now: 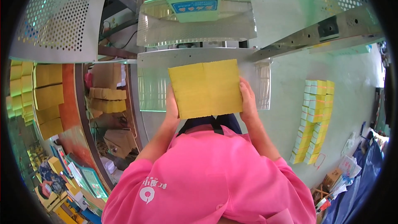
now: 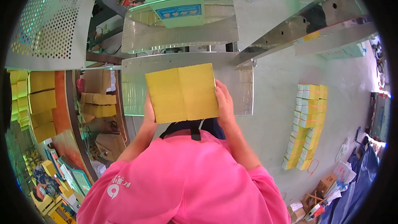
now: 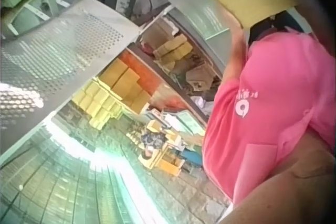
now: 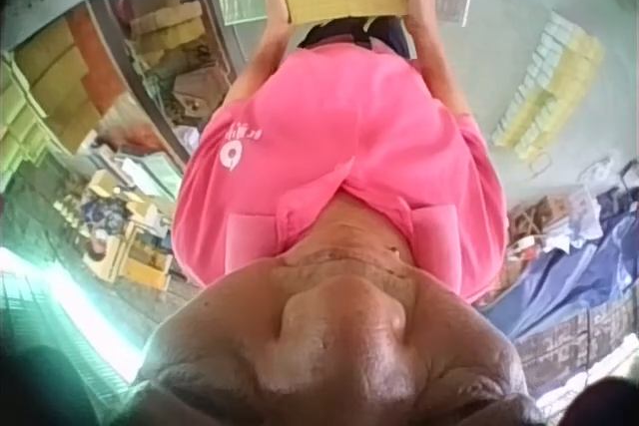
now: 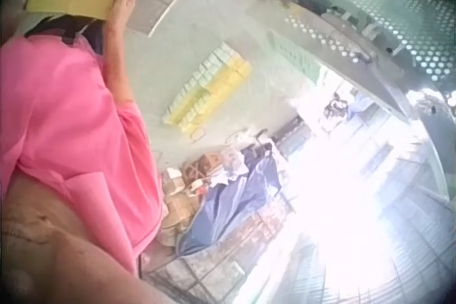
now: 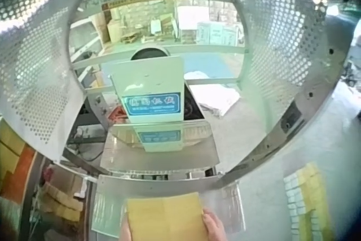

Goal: Gathering white paper sheets, placing them on yellow paper bundles, and using a machine to strap the bundles with red bands before stacking them.

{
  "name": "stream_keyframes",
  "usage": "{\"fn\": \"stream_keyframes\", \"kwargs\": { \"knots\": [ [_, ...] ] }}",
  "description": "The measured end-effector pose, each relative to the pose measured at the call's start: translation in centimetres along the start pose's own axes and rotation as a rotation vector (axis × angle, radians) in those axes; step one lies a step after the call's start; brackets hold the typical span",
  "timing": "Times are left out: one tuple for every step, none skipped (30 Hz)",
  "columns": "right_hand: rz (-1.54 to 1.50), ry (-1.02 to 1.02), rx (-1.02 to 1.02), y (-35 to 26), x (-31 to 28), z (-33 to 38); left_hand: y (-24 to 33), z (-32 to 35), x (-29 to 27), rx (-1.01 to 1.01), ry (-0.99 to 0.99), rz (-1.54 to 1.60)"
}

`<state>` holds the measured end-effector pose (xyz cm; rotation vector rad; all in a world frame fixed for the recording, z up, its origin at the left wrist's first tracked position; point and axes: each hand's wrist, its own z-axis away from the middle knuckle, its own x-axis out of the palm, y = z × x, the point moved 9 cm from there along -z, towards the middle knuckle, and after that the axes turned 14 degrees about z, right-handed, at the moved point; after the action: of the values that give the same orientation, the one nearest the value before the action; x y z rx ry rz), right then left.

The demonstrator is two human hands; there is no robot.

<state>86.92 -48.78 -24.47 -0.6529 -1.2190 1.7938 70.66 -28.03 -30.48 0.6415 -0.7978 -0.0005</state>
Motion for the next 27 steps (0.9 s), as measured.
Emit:
{"fn": "stream_keyframes", "kwargs": {
  "knots": [
    [-0.059,0.007,0.038,0.1,0.2,-0.5,0.1,-0.6,0.6,-0.004,-0.014,0.002],
    [-0.119,0.012,0.076,0.1,0.2,-1.1,0.5,-1.3,1.1,0.007,-0.016,0.011],
    [-0.118,0.018,0.069,-0.3,-0.1,-2.0,1.1,-1.8,2.0,0.018,-0.014,0.020],
    [-0.107,0.029,0.027,-1.2,-0.5,-3.0,1.8,-2.2,3.7,0.014,-0.019,0.021],
    [-0.096,0.038,-0.015,-2.2,-0.9,-4.1,2.8,-2.8,5.7,0.021,-0.047,-0.009],
    [-0.095,0.030,-0.018,-3.2,-0.8,-5.2,3.8,-3.5,7.0,0.038,-0.070,-0.039],
    [-0.122,0.021,-0.013,-4.5,-0.7,-6.3,4.4,-4.7,7.7,0.049,-0.071,-0.036],
    [-0.149,0.010,-0.008,-5.3,-0.5,-7.5,4.9,-6.0,8.8,0.038,-0.124,-0.083],
    [-0.143,0.014,-0.019,-5.7,-0.9,-9.0,4.9,-7.5,10.3,0.018,-0.189,-0.128],
    [-0.119,0.024,-0.008,-5.5,-1.1,-10.4,4.9,-9.4,10.6,0.021,-0.201,-0.124],
    [-0.095,0.021,0.007,-5.1,-0.9,-11.4,4.4,-11.5,9.8,0.010,-0.218,-0.189],
    [-0.091,0.017,-0.001,-5.1,-0.9,-11.9,4.1,-12.6,10.1,-0.007,-0.238,-0.254],
    [-0.112,0.054,0.055,-4.5,-1.3,-12.3,4.3,-13.3,10.0,0.001,-0.242,-0.249],
    [-0.133,0.091,0.112,-3.9,-1.7,-12.8,4.5,-14.0,10.1,0.032,-0.264,-0.320],
    [-0.130,0.094,0.117,-3.7,-1.9,-12.7,4.5,-13.9,10.1,0.050,-0.278,-0.393],
    [-0.148,0.076,0.089,-3.9,-1.9,-12.7,4.4,-13.8,9.8,0.045,-0.276,-0.391],
    [-0.165,0.057,0.060,-4.0,-1.8,-12.6,4.3,-13.6,9.8,0.035,-0.292,-0.356],
    [-0.165,0.054,0.060,-4.3,-1.5,-12.6,4.6,-13.5,10.3,0.031,-0.309,-0.322],
    [-0.167,0.048,0.015,-5.1,-1.2,-12.3,4.8,-13.2,10.5,0.034,-0.308,-0.321],
    [-0.169,0.041,-0.031,-5.6,-0.9,-12.0,5.0,-12.4,10.6,0.061,-0.305,-0.288],
    [-0.168,0.037,-0.038,-5.7,-1.1,-11.8,5.2,-11.7,11.2,0.092,-0.308,-0.253],
    [-0.193,0.067,-0.041,-5.2,-1.4,-11.6,5.2,-11.2,11.1,0.102,-0.305,-0.254],
    [-0.218,0.095,-0.044,-4.8,-1.7,-11.5,5.0,-10.6,11.3,0.106,-0.321,-0.283],
    [-0.217,0.082,-0.048,-4.7,-1.3,-11.3,4.7,-10.3,11.5,0.113,-0.337,-0.310],
    [-0.238,0.083,-0.047,-4.5,-1.2,-11.2,4.2,-10.3,11.6,0.128,-0.346,-0.252],
    [-0.259,0.084,-0.045,-4.5,-1.0,-11.4,4.0,-10.5,11.7,0.141,-0.341,-0.250],
    [-0.257,0.074,-0.045,-4.8,-0.7,-11.6,3.7,-10.7,11.8,0.150,-0.337,-0.213]
  ]
}}
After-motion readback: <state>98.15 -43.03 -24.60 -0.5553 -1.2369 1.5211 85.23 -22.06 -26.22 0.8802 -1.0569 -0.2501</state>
